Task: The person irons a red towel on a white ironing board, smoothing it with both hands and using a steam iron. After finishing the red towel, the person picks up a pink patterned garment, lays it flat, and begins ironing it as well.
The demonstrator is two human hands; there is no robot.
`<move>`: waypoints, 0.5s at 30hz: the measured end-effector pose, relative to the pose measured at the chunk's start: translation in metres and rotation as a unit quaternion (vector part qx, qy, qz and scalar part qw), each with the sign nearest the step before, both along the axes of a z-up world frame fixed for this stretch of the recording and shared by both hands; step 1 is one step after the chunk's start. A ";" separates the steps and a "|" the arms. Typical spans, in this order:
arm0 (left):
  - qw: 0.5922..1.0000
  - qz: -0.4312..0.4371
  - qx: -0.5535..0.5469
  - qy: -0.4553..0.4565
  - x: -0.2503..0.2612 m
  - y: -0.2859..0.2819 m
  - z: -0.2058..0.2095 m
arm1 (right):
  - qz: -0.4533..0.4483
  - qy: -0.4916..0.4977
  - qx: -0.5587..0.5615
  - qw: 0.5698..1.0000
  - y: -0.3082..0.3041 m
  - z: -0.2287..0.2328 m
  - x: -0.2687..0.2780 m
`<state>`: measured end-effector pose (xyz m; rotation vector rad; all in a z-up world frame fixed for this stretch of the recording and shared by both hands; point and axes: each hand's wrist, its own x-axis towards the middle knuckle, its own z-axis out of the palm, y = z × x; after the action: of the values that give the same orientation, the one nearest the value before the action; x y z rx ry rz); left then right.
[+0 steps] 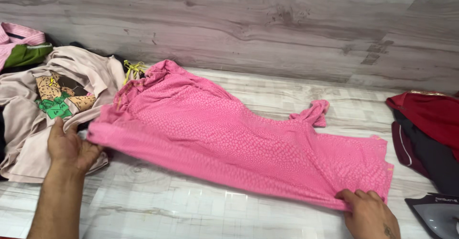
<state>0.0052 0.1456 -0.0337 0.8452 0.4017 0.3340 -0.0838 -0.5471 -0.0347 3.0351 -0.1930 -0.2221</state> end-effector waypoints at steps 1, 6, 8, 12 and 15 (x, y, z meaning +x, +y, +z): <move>0.999 -0.010 0.046 0.000 0.002 0.000 0.000 | -0.012 0.036 -0.017 0.999 -0.005 -0.001 -0.001; 0.870 -0.002 0.457 0.182 -0.016 -0.003 -0.018 | 0.091 0.149 0.055 0.983 -0.033 -0.005 0.000; 0.688 -0.009 0.678 0.258 -0.037 0.000 -0.017 | 0.105 0.157 0.100 0.977 -0.027 0.008 -0.009; 0.526 0.037 0.815 0.239 -0.054 -0.023 -0.003 | 0.007 0.067 0.219 0.973 0.015 0.052 -0.018; 0.394 0.089 0.859 0.315 -0.070 -0.068 0.015 | -0.006 -0.090 0.265 0.960 0.055 0.054 0.005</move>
<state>-0.0650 0.0773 -0.0188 3.1334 0.8322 0.5930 -0.0787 -0.4922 0.0197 3.5919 -0.1903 0.0081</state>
